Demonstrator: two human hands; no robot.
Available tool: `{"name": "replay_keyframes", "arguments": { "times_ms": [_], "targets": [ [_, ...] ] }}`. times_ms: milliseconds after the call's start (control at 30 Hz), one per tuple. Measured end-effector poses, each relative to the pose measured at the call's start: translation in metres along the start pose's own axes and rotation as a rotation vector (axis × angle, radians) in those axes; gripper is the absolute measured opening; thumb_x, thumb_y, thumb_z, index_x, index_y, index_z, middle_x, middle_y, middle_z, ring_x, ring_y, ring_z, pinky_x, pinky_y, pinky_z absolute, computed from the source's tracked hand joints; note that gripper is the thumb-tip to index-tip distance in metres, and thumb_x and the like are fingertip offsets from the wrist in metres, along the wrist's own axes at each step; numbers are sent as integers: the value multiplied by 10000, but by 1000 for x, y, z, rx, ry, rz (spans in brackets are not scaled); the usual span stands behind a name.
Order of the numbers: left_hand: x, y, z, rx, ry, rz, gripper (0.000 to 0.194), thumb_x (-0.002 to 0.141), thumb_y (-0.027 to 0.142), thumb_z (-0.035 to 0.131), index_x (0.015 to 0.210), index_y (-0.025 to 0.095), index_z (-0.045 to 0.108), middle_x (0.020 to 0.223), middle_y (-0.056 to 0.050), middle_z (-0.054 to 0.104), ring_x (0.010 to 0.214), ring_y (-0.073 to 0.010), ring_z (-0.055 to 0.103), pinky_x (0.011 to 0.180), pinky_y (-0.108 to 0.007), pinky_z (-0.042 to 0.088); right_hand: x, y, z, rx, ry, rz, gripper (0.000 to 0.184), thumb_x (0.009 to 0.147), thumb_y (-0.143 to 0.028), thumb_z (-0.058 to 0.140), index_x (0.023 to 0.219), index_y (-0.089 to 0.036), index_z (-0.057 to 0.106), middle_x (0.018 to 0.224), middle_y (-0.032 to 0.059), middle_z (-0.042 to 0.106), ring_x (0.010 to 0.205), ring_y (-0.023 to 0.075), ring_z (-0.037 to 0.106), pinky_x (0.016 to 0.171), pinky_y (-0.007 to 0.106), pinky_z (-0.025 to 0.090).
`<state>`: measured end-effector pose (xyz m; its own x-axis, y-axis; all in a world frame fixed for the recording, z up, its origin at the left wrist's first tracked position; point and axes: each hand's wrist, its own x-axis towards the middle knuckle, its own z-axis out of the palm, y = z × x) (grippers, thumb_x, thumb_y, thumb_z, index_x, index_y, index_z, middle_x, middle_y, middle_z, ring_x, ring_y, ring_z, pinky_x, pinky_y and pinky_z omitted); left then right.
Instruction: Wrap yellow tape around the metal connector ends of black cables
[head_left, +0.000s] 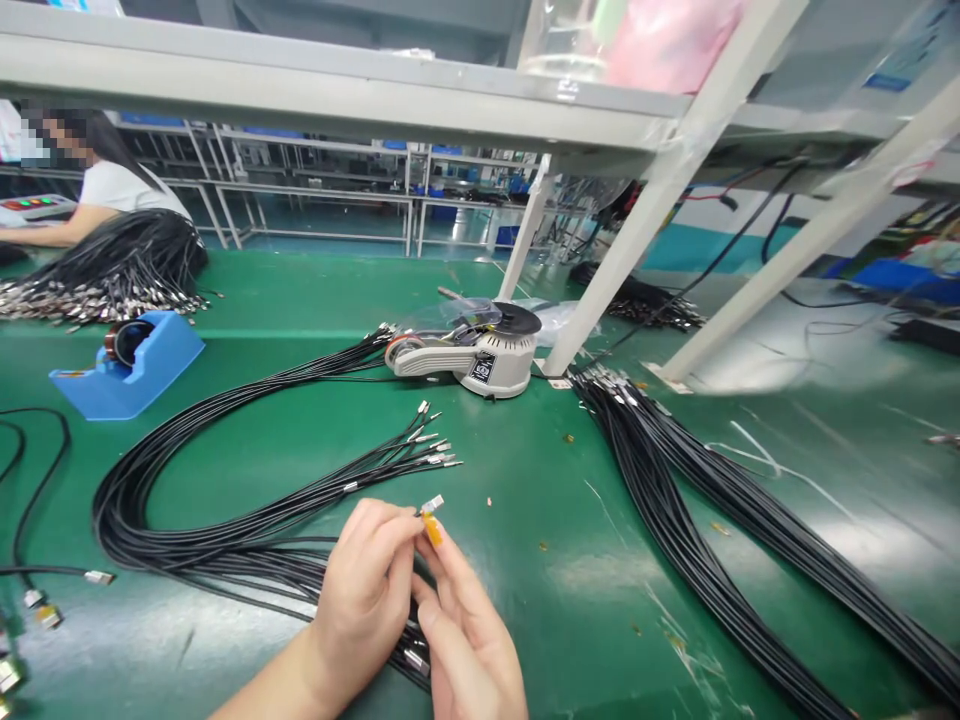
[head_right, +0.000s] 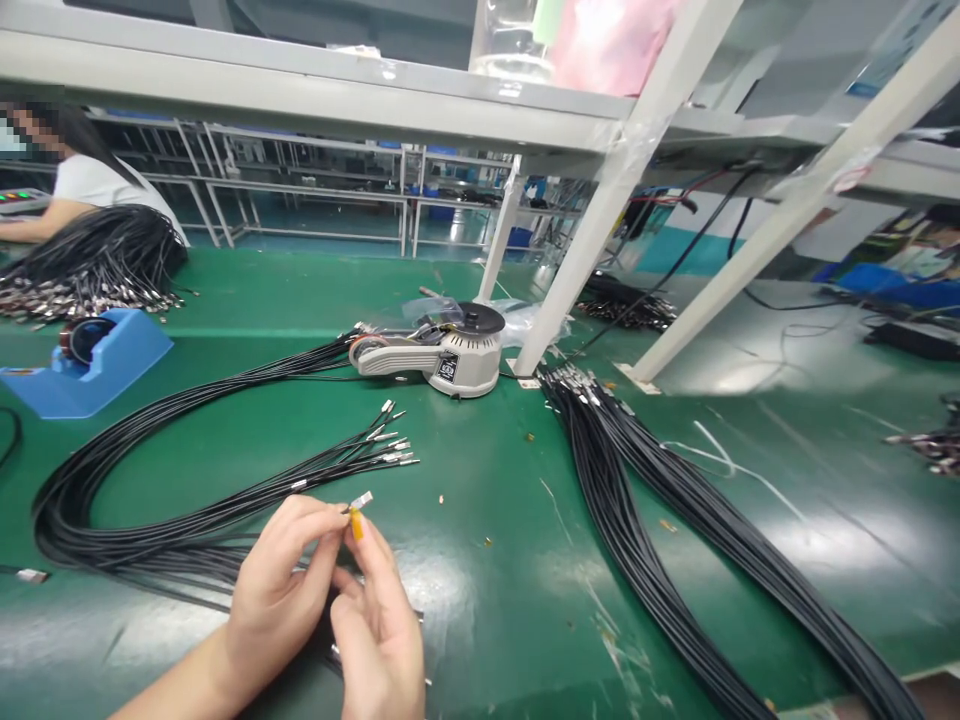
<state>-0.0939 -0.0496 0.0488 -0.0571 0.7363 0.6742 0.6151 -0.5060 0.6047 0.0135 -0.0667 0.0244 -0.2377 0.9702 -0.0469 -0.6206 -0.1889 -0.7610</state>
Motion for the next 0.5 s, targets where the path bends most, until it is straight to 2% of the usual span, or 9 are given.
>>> {"name": "replay_keyframes", "arguments": {
  "times_ms": [167, 500],
  "targets": [
    [-1, -4, 1, 18, 28, 91, 327, 824, -56, 462, 1033, 184, 540, 867, -39, 569, 788, -136, 505, 676, -253, 459, 2, 0, 2, 30, 27, -8, 361, 769, -257, 653, 1130, -263, 657, 1308, 40, 562, 1229, 268, 480, 1003, 388, 435],
    [-1, -3, 0, 39, 8, 72, 308, 850, -37, 451, 1054, 172, 548, 879, -43, 578, 804, -127, 499, 688, -242, 458, 4, -1, 3, 70, 52, 30, 368, 749, -275, 705, 1115, -282, 666, 1254, 28, 611, 1227, 248, 487, 997, 346, 453]
  ]
}}
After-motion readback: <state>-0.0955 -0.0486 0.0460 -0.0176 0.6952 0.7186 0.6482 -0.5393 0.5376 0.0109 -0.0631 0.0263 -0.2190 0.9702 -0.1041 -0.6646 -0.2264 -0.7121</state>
